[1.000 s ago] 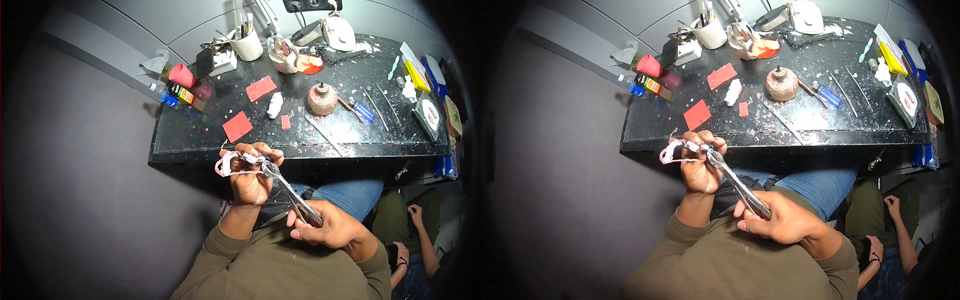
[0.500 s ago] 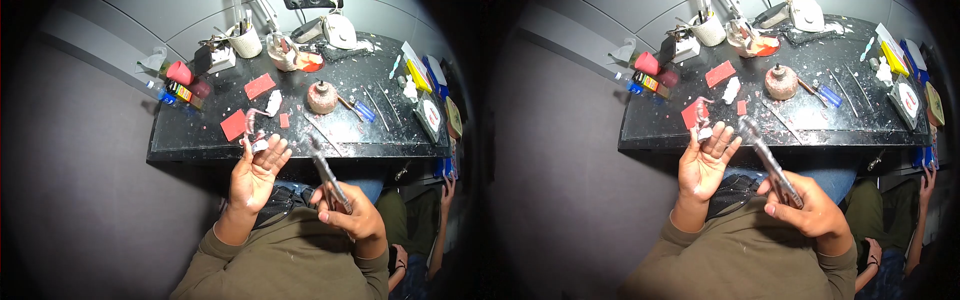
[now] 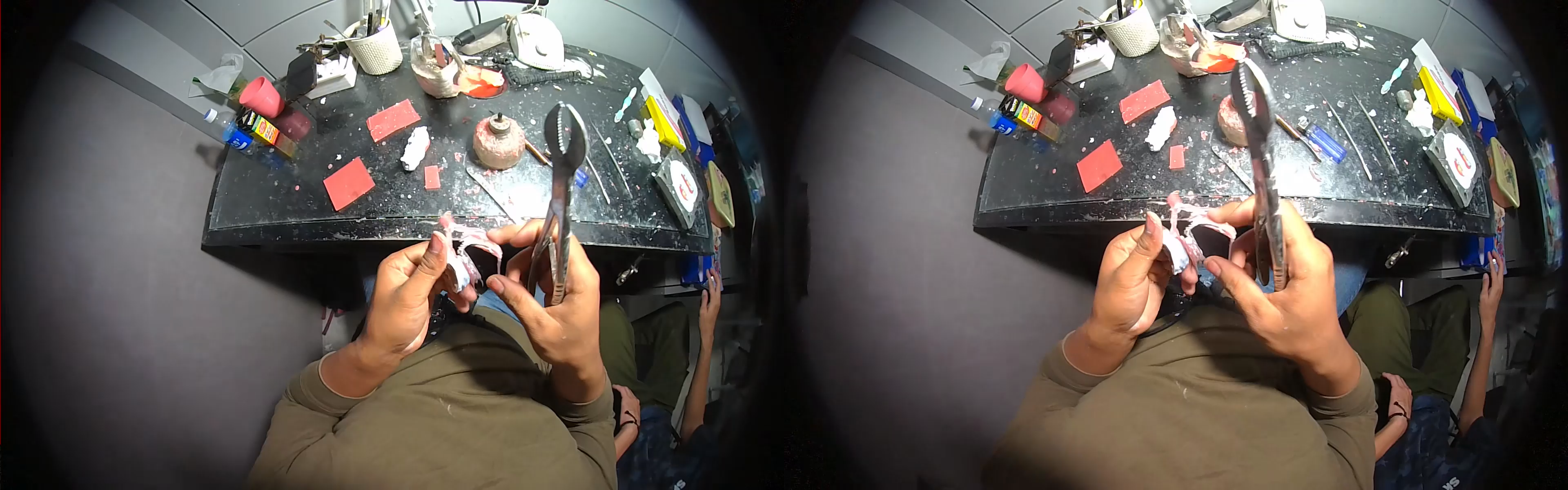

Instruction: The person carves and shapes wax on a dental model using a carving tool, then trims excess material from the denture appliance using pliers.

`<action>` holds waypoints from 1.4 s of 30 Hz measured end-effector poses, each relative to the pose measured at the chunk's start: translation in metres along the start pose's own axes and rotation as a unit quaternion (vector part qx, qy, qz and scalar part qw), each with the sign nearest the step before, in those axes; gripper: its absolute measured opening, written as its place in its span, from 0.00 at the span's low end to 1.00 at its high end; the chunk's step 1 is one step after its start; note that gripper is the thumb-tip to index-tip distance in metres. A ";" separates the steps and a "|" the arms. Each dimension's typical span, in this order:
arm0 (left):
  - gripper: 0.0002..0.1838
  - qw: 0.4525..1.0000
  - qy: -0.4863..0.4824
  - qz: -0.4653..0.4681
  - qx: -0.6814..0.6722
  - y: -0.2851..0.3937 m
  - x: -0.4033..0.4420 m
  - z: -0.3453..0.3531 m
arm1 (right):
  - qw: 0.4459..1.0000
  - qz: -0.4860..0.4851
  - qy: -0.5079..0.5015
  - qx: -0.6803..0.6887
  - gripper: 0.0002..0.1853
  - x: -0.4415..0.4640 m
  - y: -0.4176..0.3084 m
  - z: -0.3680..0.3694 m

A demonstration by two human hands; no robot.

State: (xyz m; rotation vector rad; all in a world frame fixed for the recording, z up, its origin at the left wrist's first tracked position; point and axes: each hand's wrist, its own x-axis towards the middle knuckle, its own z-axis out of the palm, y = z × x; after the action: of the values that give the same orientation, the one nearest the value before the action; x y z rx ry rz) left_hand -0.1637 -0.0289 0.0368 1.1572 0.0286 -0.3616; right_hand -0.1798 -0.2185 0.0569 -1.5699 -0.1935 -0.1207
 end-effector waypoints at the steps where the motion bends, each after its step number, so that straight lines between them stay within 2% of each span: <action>1: 0.27 1.000 -0.009 0.002 0.021 0.001 -0.001 0.001 | 1.000 -0.008 -0.005 -0.010 0.20 0.000 0.000 0.001; 3: 0.26 0.999 -0.002 0.013 0.034 0.001 0.000 0.002 | 0.999 -0.013 -0.042 -0.012 0.22 -0.006 -0.001 -0.005; 5: 0.24 0.999 0.009 0.044 -0.002 -0.001 0.003 -0.004 | 0.987 0.107 -0.066 0.102 0.27 -0.010 -0.019 -0.007; 7: 0.22 0.997 0.037 0.067 -0.005 0.001 0.007 -0.005 | 0.943 0.210 -0.156 0.208 0.34 -0.013 -0.024 -0.025; 9: 0.21 0.991 0.047 0.108 -0.067 0.001 0.012 -0.015 | 0.893 0.256 -0.201 0.312 0.37 -0.019 -0.017 -0.029; 11: 0.21 0.988 0.073 0.118 -0.063 0.004 0.015 -0.016 | 0.864 0.294 -0.255 0.320 0.41 -0.025 -0.010 -0.031; 13: 0.21 0.974 0.038 0.193 -0.110 0.000 0.021 -0.027 | 0.833 0.318 -0.327 0.313 0.42 -0.028 0.000 -0.033; 14: 0.20 0.972 0.033 0.207 -0.102 -0.001 0.023 -0.031 | 0.838 0.296 -0.372 0.267 0.41 -0.029 0.005 -0.034; 15: 0.20 0.972 0.035 0.209 -0.098 -0.001 0.025 -0.033 | 0.837 0.294 -0.375 0.270 0.41 -0.027 0.007 -0.030; 17: 0.21 0.959 0.019 0.250 -0.131 0.000 0.028 -0.035 | 0.867 0.206 -0.418 0.177 0.41 -0.025 0.008 -0.022; 19: 0.20 0.962 0.041 0.250 -0.101 0.004 0.025 -0.030 | 0.866 0.202 -0.422 0.179 0.42 -0.022 0.009 -0.016; 21: 0.19 0.948 0.037 0.291 -0.125 0.003 0.027 -0.026 | 0.876 0.143 -0.437 0.143 0.41 -0.021 0.013 -0.012; 22: 0.18 0.942 -0.005 0.310 -0.131 0.002 0.030 -0.029 | 0.879 0.123 -0.440 0.132 0.41 -0.020 0.014 -0.010; 25: 0.18 0.933 -0.034 0.336 -0.124 0.003 0.028 -0.031 | 0.887 0.126 -0.421 0.138 0.40 -0.018 0.006 -0.004; 27: 0.16 0.934 -0.033 0.331 -0.132 0.003 0.028 -0.030 | 0.872 0.184 -0.425 0.157 0.40 -0.017 0.005 -0.002; 29: 0.15 0.918 -0.068 0.350 -0.175 0.002 0.029 -0.032 | 0.874 0.171 -0.424 0.163 0.40 -0.018 0.006 -0.001; 30: 0.16 0.934 0.019 0.316 -0.166 0.003 0.026 -0.025 | 0.875 0.159 -0.424 0.168 0.40 -0.018 0.007 0.000; 31: 0.16 0.935 0.019 0.314 -0.163 0.002 0.025 -0.028 | 0.875 0.159 -0.423 0.171 0.40 -0.018 0.007 0.000; 33: 0.20 0.915 -0.051 0.316 -0.246 -0.002 0.025 -0.037 | 0.874 0.166 -0.421 0.176 0.40 -0.018 0.006 0.001; 34: 0.20 0.916 -0.050 0.314 -0.244 -0.003 0.026 -0.038 | 0.874 0.167 -0.420 0.179 0.40 -0.018 0.006 0.000; 37: 0.20 0.914 -0.079 0.336 -0.214 0.000 0.029 -0.033 | 0.880 0.145 -0.421 0.164 0.40 -0.016 0.004 0.000; 39: 0.18 0.931 -0.001 0.355 -0.088 0.004 0.029 -0.025 | 0.876 0.168 -0.427 0.151 0.40 -0.016 0.004 -0.002; 42: 0.19 0.930 0.006 0.358 -0.076 0.002 0.030 -0.027 | 0.885 0.149 -0.421 0.131 0.41 -0.016 0.007 0.000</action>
State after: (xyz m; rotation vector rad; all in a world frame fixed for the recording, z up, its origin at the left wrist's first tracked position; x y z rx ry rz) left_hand -0.1299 -0.0118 0.0215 0.9419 -0.3442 0.2950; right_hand -0.1942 -0.2193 0.0471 -1.2726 -0.6154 0.8174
